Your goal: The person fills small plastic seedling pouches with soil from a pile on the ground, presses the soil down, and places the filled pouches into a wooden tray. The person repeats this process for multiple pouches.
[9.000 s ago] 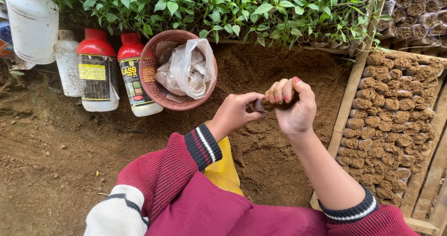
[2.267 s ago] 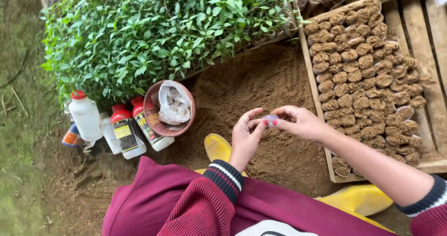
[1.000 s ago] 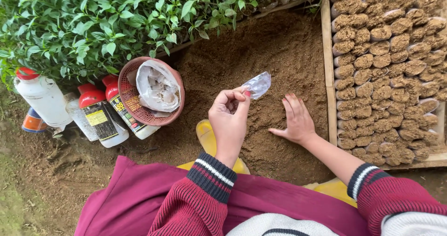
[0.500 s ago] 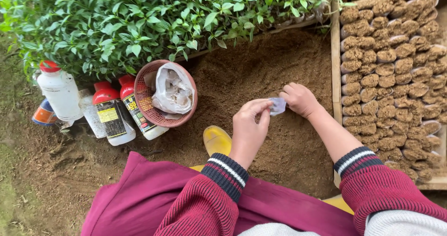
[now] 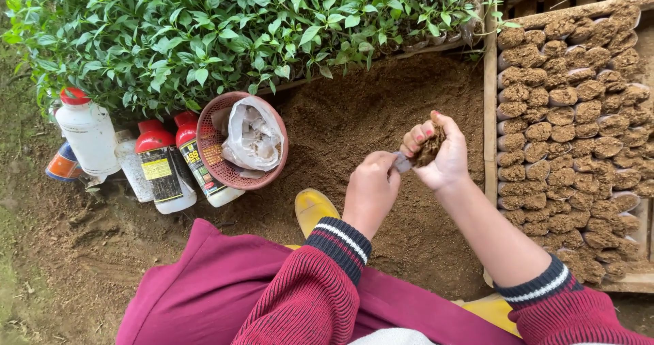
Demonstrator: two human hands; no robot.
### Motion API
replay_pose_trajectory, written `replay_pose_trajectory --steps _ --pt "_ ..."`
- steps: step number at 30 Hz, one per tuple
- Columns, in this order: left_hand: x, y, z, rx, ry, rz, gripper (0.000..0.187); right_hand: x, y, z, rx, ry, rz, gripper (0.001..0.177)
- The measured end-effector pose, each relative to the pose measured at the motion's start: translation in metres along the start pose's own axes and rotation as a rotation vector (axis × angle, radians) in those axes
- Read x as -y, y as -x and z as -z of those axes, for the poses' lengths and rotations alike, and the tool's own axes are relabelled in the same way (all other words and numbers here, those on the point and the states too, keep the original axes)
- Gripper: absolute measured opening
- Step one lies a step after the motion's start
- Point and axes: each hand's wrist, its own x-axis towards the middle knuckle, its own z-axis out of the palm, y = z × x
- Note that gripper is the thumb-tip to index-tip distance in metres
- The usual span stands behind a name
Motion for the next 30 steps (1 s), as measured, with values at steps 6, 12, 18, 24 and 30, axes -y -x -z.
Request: replay_pose_trajectory --steps 6,12,18,24,30 --pt "0.000 -0.002 -0.003 -0.008 0.005 0.007 0.024 -0.008 0.023 -0.027 0.074 0.059 0.114 0.053" --pt "-0.009 -0.004 0.000 -0.041 0.071 0.033 0.024 -0.016 0.022 -0.025 0.081 0.120 0.300 0.047" --pt "-0.014 -0.007 0.005 -0.011 0.100 0.055 0.028 -0.021 0.037 -0.042 0.088 0.177 0.436 0.043" --pt "-0.015 -0.006 0.012 -0.014 0.126 0.048 0.031 -0.028 0.032 -0.035 0.120 0.154 0.517 0.047" --pt "-0.021 -0.005 0.015 -0.008 0.151 0.045 0.031 -0.032 0.039 -0.034 0.130 0.223 0.571 0.049"
